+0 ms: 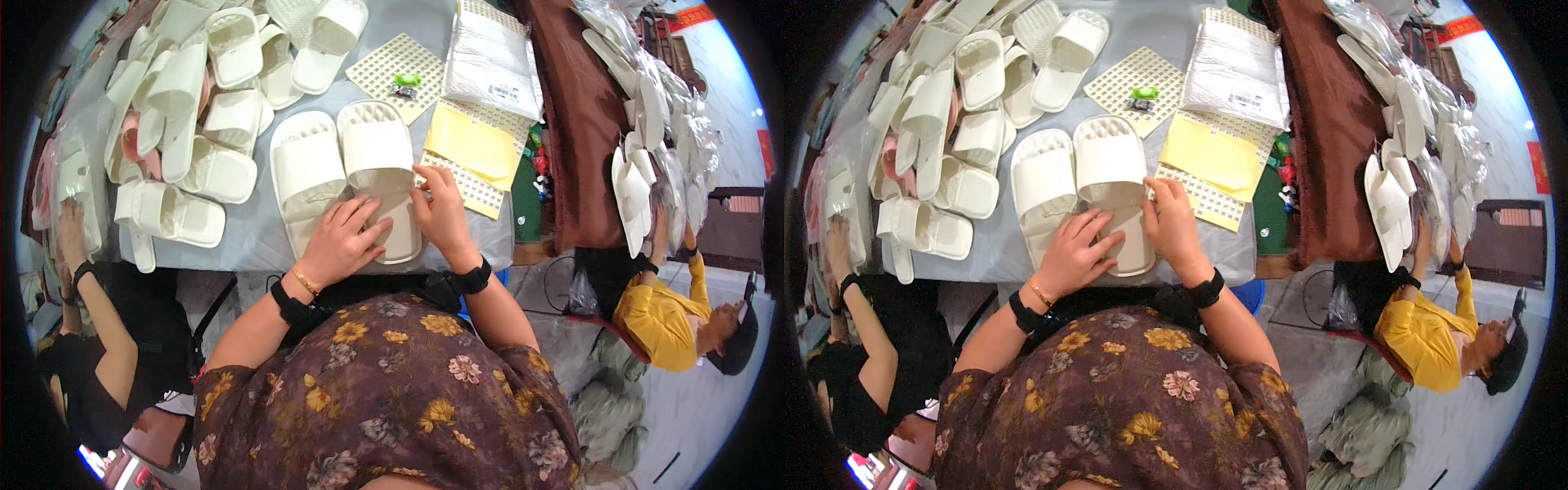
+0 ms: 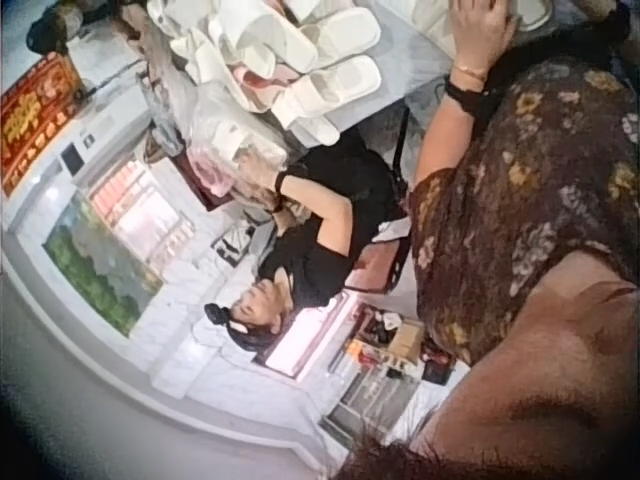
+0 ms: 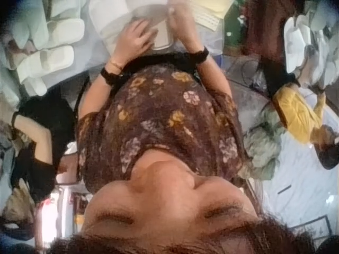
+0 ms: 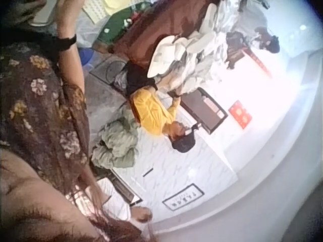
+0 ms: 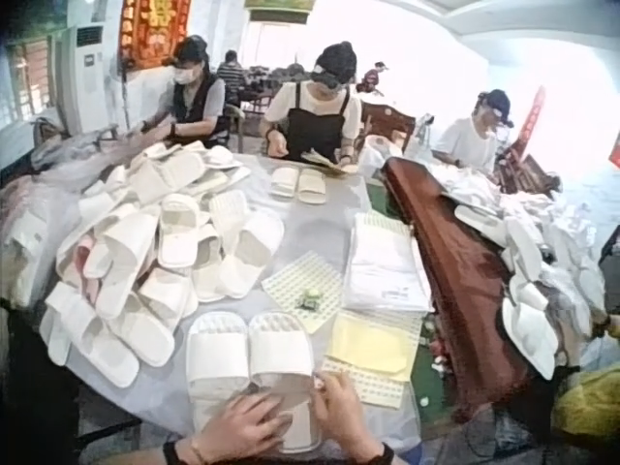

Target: Organizing and pairing manufactured slippers on a table.

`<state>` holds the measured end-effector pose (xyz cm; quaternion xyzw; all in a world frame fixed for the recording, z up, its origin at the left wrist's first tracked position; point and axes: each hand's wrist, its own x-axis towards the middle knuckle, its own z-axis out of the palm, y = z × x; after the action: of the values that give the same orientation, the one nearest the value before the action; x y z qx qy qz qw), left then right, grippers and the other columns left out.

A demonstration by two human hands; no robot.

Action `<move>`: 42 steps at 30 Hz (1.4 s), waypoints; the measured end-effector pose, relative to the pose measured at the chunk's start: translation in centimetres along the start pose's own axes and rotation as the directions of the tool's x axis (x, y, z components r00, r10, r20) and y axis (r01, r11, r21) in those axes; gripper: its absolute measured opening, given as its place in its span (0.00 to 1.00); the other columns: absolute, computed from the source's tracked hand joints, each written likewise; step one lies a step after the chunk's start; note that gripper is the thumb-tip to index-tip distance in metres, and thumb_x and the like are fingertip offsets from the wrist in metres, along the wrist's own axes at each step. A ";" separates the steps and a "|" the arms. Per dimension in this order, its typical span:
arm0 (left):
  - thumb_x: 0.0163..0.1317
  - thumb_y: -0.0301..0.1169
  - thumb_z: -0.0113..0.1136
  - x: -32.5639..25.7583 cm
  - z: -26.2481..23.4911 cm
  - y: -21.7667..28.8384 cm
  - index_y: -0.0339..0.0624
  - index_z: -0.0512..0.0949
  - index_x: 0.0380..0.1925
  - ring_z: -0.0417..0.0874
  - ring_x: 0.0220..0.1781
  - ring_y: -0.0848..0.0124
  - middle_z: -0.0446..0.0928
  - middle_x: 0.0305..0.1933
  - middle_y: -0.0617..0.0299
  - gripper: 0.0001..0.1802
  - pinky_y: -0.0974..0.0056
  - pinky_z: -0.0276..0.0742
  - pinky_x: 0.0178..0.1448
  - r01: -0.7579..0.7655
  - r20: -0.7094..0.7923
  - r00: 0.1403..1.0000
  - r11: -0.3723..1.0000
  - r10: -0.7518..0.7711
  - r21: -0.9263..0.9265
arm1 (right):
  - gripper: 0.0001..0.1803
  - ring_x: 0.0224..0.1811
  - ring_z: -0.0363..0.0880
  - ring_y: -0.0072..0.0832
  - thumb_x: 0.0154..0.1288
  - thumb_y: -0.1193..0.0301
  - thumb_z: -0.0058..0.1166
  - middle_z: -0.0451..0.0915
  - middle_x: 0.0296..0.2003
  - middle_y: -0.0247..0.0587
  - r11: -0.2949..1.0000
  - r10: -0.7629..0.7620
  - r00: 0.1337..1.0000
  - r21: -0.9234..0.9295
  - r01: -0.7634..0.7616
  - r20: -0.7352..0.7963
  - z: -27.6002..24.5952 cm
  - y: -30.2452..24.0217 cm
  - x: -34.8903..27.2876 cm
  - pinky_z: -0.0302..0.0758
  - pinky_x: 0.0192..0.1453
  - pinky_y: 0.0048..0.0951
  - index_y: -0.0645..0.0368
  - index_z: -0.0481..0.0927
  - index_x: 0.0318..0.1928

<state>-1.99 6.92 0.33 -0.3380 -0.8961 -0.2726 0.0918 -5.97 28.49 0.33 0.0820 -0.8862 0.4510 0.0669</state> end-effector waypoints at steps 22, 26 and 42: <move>0.53 0.27 0.67 1.2 0.1 0.5 0.46 0.82 0.41 0.74 0.58 0.54 0.75 0.55 0.55 0.14 0.53 0.72 0.60 0.049 0.016 0.999 0.992 -0.048 -0.119 | 0.10 0.45 0.78 0.49 0.60 0.77 0.57 0.79 0.40 0.50 0.995 0.045 0.986 -0.081 -0.058 -0.162 -3.8 2.2 -0.6 0.76 0.50 0.44 0.63 0.81 0.43; 0.53 0.28 0.67 0.8 0.3 0.4 0.47 0.82 0.43 0.74 0.59 0.53 0.75 0.56 0.55 0.16 0.53 0.72 0.61 0.064 0.013 0.998 0.988 -0.063 -0.137 | 0.16 0.49 0.77 0.52 0.60 0.76 0.56 0.79 0.44 0.55 0.910 0.009 0.931 -0.383 -0.158 -0.364 -7.5 5.6 1.3 0.74 0.55 0.47 0.62 0.78 0.50; 0.53 0.29 0.68 0.5 0.5 0.3 0.48 0.82 0.44 0.75 0.60 0.55 0.76 0.56 0.56 0.16 0.54 0.73 0.60 0.016 -0.034 0.999 0.997 -0.018 -0.071 | 0.23 0.40 0.85 0.50 0.59 0.69 0.59 0.85 0.35 0.51 0.761 0.422 0.827 -0.350 -0.546 -0.372 -10.4 8.8 2.4 0.79 0.45 0.47 0.61 0.74 0.55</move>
<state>-2.19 7.67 0.24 -0.3287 -0.8870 -0.3107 0.0931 -9.62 41.82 -0.02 -0.2319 -0.9373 0.2462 0.0842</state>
